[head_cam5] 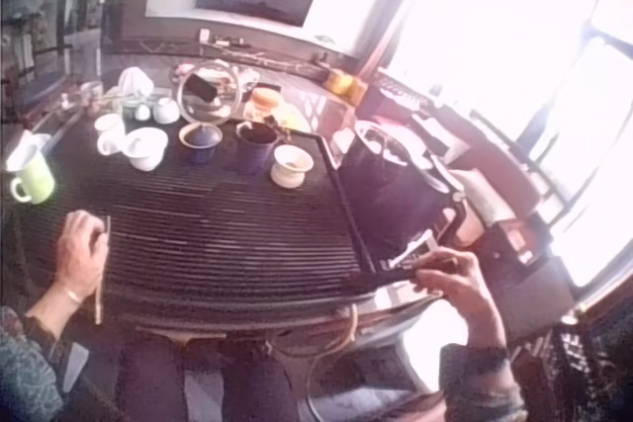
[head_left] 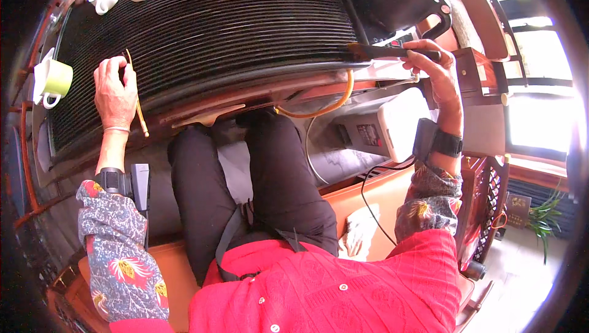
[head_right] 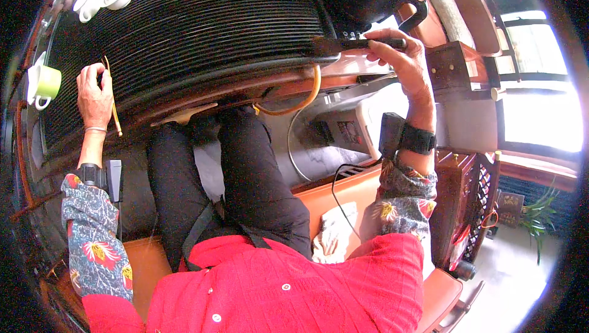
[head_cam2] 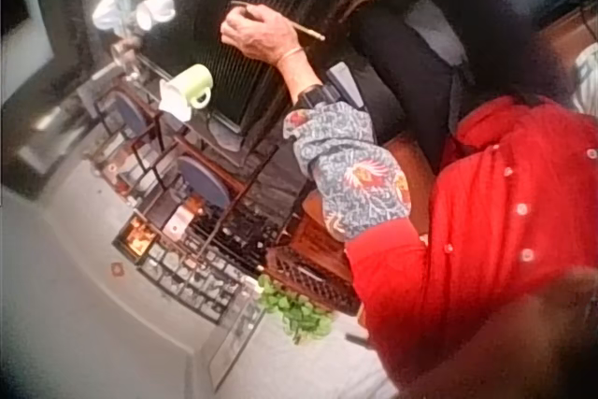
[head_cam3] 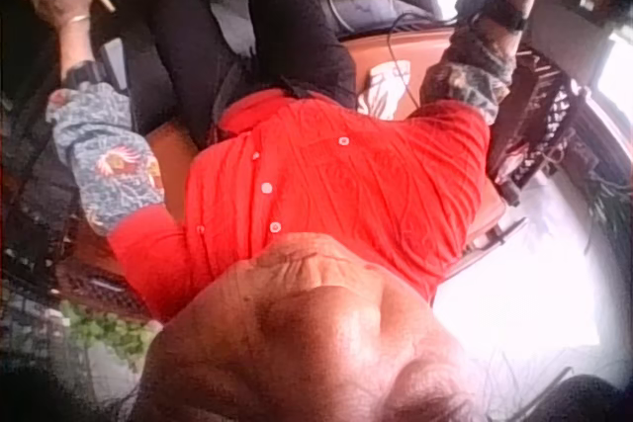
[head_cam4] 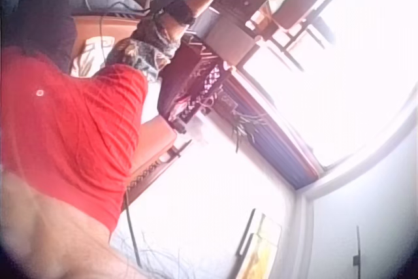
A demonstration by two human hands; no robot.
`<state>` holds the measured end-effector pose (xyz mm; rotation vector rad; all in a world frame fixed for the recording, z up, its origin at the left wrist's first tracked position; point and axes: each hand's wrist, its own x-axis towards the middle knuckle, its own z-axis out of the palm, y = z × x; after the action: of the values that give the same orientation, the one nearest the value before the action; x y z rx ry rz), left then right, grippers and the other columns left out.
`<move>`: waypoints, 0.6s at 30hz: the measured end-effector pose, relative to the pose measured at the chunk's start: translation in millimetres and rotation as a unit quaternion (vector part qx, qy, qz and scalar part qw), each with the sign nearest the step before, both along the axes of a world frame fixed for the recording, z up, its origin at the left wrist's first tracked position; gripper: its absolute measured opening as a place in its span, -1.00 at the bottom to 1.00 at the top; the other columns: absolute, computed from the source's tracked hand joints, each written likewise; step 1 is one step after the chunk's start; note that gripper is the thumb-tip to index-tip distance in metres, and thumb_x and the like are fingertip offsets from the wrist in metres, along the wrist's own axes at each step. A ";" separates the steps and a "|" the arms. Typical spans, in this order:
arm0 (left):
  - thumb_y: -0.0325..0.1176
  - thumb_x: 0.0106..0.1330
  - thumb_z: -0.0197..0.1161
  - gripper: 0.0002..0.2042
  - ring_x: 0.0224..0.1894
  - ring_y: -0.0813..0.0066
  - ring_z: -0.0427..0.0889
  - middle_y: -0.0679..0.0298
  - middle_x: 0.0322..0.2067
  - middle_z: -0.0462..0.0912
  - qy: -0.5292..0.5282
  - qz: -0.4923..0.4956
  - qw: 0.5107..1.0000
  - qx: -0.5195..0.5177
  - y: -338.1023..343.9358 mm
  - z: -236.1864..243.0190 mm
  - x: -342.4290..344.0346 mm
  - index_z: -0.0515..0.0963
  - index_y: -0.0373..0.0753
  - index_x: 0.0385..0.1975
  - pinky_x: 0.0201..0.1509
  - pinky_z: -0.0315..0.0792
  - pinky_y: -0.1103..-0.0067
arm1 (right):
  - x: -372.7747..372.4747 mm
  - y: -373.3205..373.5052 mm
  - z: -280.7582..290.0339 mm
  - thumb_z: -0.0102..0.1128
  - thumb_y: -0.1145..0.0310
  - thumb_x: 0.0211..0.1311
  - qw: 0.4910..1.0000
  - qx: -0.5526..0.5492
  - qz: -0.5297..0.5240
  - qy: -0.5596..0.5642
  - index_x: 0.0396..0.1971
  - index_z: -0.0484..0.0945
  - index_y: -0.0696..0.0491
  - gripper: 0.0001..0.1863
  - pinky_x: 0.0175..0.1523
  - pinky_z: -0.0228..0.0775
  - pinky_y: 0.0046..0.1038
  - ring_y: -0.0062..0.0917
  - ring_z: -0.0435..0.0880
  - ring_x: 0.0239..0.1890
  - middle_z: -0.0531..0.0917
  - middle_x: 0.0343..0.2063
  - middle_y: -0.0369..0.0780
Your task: Cleaning and organizing a traditional Chinese tea tray and its accessories with a cloth and a brush.
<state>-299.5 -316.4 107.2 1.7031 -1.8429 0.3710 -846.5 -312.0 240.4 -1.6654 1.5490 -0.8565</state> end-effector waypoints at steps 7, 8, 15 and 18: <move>-0.43 0.22 0.21 -0.89 -0.12 0.19 0.49 0.23 -0.29 0.50 0.010 -0.006 1.000 -0.009 -0.2 -0.7 -0.4 0.45 -0.21 -0.31 -0.03 0.43 0.35 | 33.2 1.7 4.5 0.24 0.37 0.19 0.999 -0.017 0.016 -0.034 -0.19 0.66 0.14 -0.77 -0.27 0.40 -0.65 -0.71 0.63 -0.42 0.71 -0.47 -0.26; -0.43 0.22 0.21 -0.89 -0.12 0.19 0.49 0.23 -0.29 0.50 0.011 -0.004 1.000 -0.010 -0.6 -1.4 -0.5 0.45 -0.21 -0.31 -0.03 0.43 0.35 | 35.3 -0.4 4.7 0.24 0.37 0.19 0.999 -0.017 0.018 -0.034 -0.19 0.66 0.14 -0.77 -0.27 0.40 -0.65 -0.71 0.63 -0.42 0.71 -0.47 -0.26; -0.41 0.23 0.19 -0.91 -0.18 0.17 0.48 0.20 -0.32 0.48 0.009 -0.011 1.000 -0.026 -0.3 4.2 1.3 0.44 -0.21 -0.35 -0.08 0.43 0.32 | 88.3 -25.8 -16.9 0.11 0.18 0.33 0.986 -0.009 -0.053 -0.159 -0.15 0.62 0.14 -0.67 -0.35 0.48 -0.64 -0.64 0.68 -0.44 0.72 -0.42 -0.18; -0.39 0.22 0.21 -0.90 -0.18 0.15 0.46 0.19 -0.32 0.47 0.020 -0.003 1.000 -0.023 -1.0 2.0 -2.7 0.44 -0.20 -0.35 -0.07 0.42 0.33 | 131.7 -32.9 -31.9 0.14 0.22 0.31 0.972 0.035 -0.011 -0.232 -0.16 0.61 0.13 -0.71 -0.38 0.44 -0.65 -0.62 0.67 -0.47 0.72 -0.43 -0.18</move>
<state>-302.2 -317.4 109.2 1.6625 -1.7971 0.3724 -714.8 -344.9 208.4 -1.2807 1.2573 -1.0975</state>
